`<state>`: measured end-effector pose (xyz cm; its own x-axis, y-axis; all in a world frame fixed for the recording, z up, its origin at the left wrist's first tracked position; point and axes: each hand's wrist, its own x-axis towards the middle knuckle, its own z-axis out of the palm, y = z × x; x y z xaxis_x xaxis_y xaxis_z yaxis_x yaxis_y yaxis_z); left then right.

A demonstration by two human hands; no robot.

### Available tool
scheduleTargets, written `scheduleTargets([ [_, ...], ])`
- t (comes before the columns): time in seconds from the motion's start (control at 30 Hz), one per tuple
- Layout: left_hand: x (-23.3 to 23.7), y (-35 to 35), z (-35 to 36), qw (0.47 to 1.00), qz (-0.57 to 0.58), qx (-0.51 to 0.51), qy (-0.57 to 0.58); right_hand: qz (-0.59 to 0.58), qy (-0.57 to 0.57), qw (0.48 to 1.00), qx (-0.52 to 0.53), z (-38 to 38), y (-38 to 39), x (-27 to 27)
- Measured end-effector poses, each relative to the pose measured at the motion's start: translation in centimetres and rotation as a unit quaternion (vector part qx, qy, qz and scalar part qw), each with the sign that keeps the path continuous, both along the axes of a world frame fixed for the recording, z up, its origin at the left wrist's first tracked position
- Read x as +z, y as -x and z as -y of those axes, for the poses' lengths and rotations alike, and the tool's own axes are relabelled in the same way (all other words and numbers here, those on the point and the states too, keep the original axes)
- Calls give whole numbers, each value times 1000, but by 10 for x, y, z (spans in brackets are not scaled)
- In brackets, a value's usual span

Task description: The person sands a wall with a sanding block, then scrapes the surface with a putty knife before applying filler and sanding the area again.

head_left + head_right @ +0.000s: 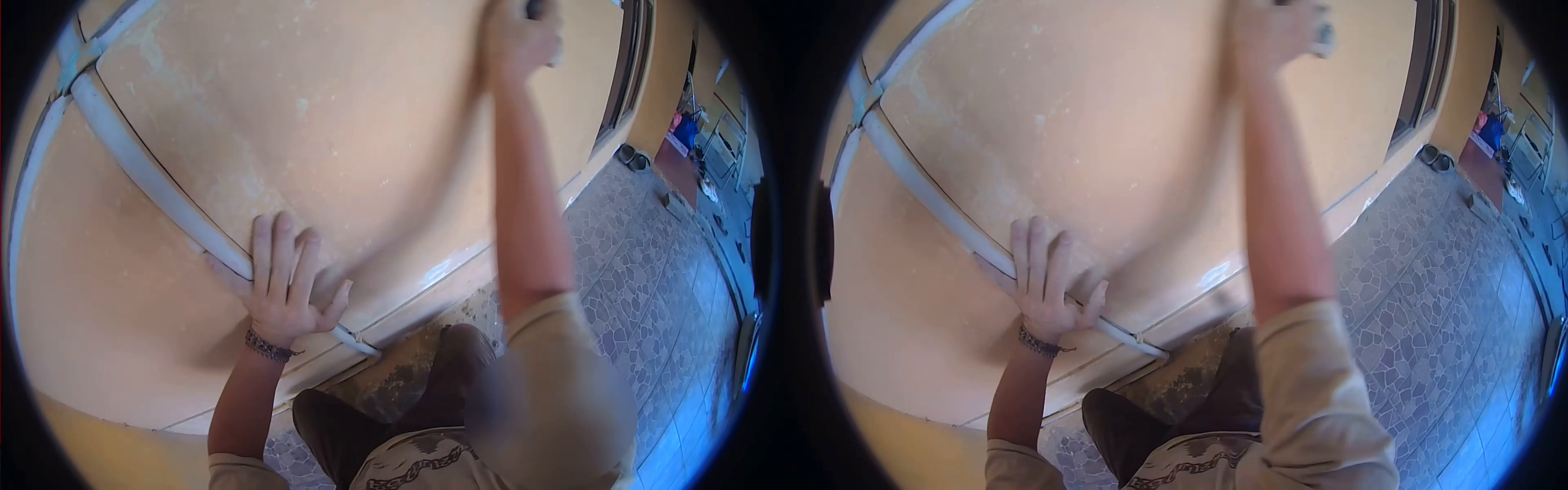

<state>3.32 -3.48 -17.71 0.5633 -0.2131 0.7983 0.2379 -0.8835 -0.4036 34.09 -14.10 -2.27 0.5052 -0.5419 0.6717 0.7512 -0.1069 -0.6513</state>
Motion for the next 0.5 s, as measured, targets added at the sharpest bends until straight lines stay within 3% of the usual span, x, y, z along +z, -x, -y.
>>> scheduleTargets([
  [0.1, -7, -9, -16, 989, 102, -108, 8, 277, 80, 954, 76, -16, 46, -28],
  [0.17, -14, -11, -23, 974, 173, -144, 33, 441, 144, 877, 125, -22, 79, -61],
  [0.2, -14, -12, -20, 980, 150, -128, 35, 526, 172, 819, 151, -29, 79, -69],
  [0.23, -11, -7, -17, 986, 122, -111, 35, 432, 266, 858, 82, -22, 22, -78],
  [0.27, -9, -2, -15, 991, 96, -91, 36, 297, 98, 925, 213, -7, -12, -66],
  [0.3, -7, -3, -14, 992, 91, -78, 44, 274, 103, 956, -12, 23, -57, -43],
  [0.33, -7, -5, -11, 993, 85, -63, 51, 114, -79, 987, 83, 28, -59, -33],
  [0.43, -1, 1, -9, 996, 76, -41, 31, -24, 4, 996, 80, -4, -3, -20],
  [0.47, -1, -2, -7, 996, 71, -46, 16, 133, -18, 990, 41, -48, 37, -35],
  [0.5, -7, -5, -9, 993, 95, -58, 27, 180, 121, 976, 25, -71, 99, -51],
])
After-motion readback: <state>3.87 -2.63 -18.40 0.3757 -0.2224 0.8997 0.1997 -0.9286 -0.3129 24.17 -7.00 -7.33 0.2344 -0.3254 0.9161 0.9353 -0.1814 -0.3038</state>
